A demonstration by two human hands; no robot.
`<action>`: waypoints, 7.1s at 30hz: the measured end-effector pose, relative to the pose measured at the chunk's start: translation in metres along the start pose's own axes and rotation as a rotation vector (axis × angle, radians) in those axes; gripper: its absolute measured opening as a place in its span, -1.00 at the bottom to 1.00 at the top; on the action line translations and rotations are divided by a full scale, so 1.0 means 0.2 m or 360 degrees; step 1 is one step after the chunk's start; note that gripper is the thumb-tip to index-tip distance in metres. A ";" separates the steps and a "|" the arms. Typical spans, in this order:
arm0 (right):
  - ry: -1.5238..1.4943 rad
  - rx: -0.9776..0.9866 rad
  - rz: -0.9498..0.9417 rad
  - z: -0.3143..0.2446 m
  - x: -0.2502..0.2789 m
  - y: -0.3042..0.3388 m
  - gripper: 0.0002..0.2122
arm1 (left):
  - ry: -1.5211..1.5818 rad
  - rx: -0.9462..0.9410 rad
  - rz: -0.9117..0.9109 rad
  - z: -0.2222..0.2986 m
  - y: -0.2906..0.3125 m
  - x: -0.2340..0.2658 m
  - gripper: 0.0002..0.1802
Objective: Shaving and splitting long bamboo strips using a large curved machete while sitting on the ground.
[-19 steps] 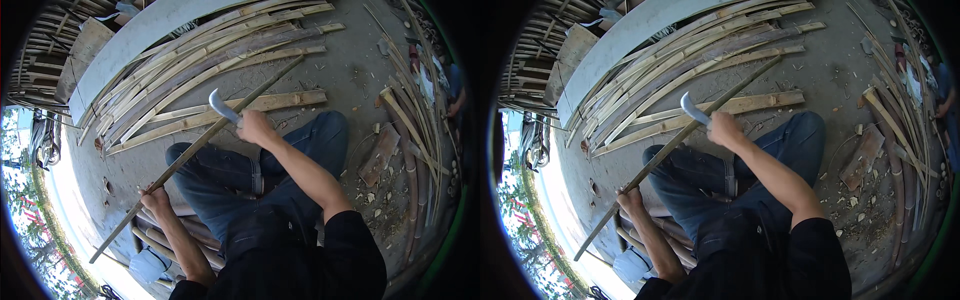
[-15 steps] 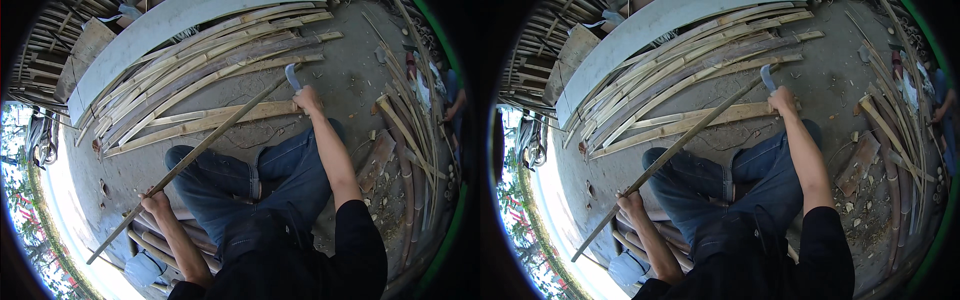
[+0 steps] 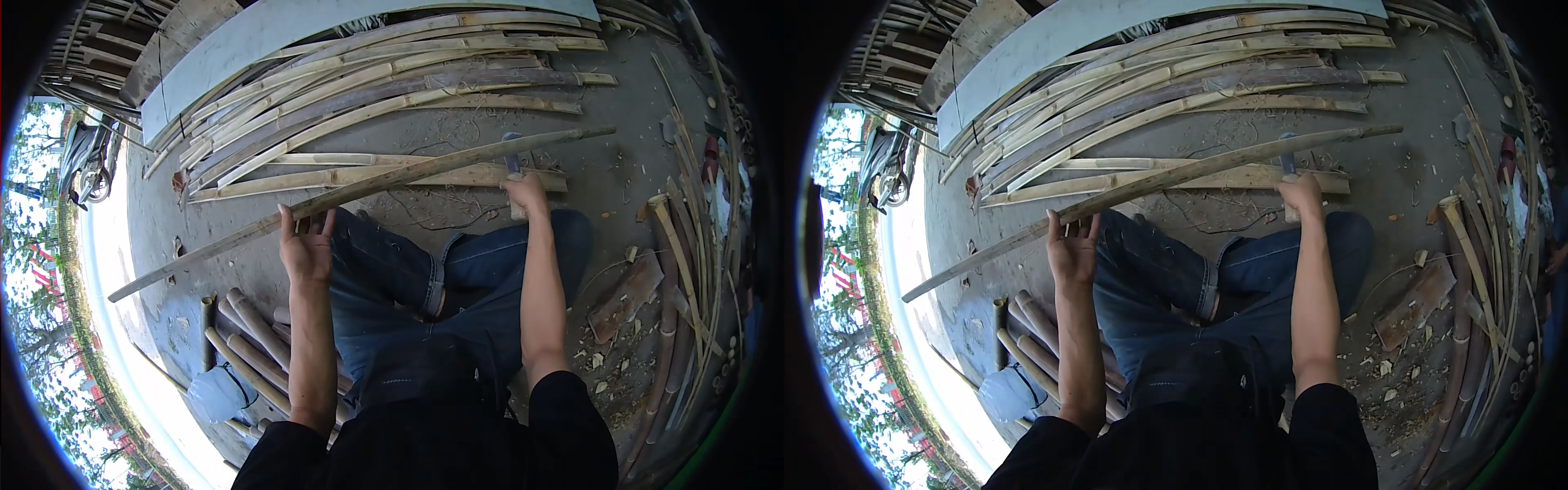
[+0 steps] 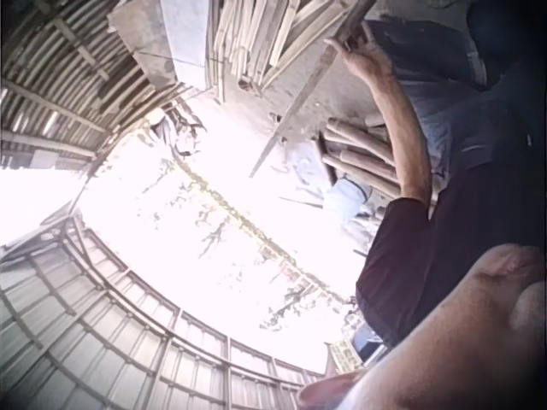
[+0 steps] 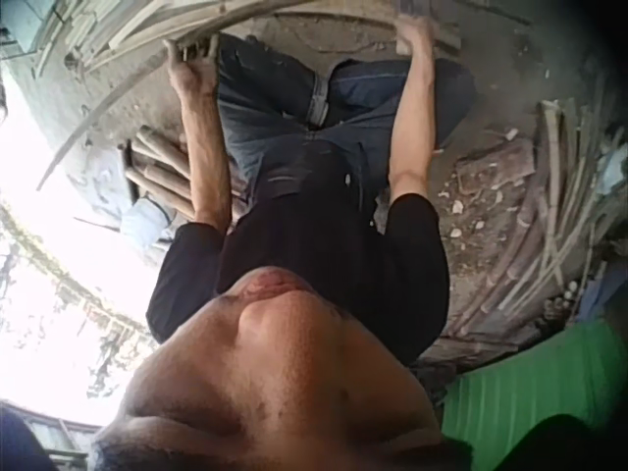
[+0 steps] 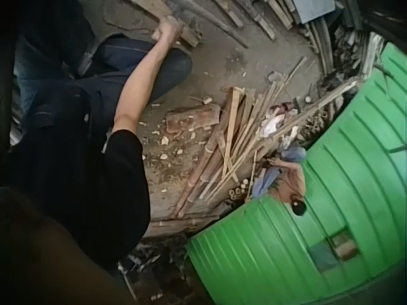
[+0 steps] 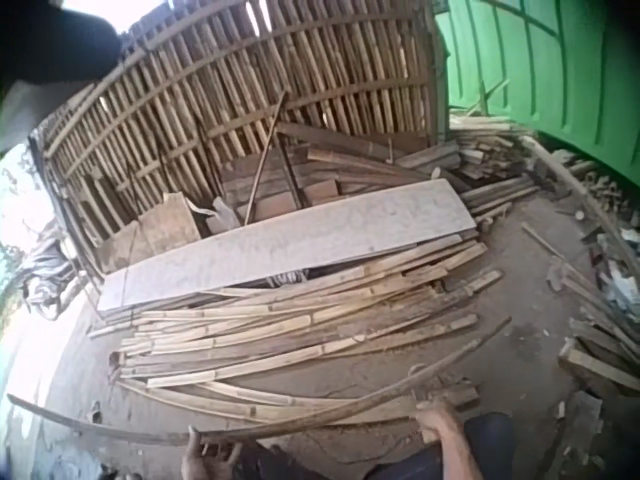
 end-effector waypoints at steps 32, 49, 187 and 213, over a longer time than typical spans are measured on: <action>-0.0149 0.0353 0.0613 0.15 0.64 0.09 -0.55 | 0.0679 -0.0643 0.0706 0.75 -0.32 0.53 -0.47; 0.0159 0.0442 0.0346 -0.42 0.29 0.40 -0.65 | 0.0345 -0.0467 0.1512 0.56 -0.46 0.78 -0.66; 0.0227 0.0940 -0.0205 -0.66 -0.18 1.15 -0.46 | 0.1018 -0.0717 0.0143 0.84 -0.32 0.74 -0.56; 0.0451 0.0535 0.0280 -0.32 0.12 0.17 -0.55 | 0.0963 -0.0644 0.0420 1.08 -0.65 1.17 -0.55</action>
Point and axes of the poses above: each hand's wrist, its own y-axis away from the middle knuckle, its own x-axis out of the back of the hand, z = x × y, the point moved 7 cm from there along -y, towards the middle knuckle, and after that the axes turned 14 degrees about z, right-handed, at the moved point
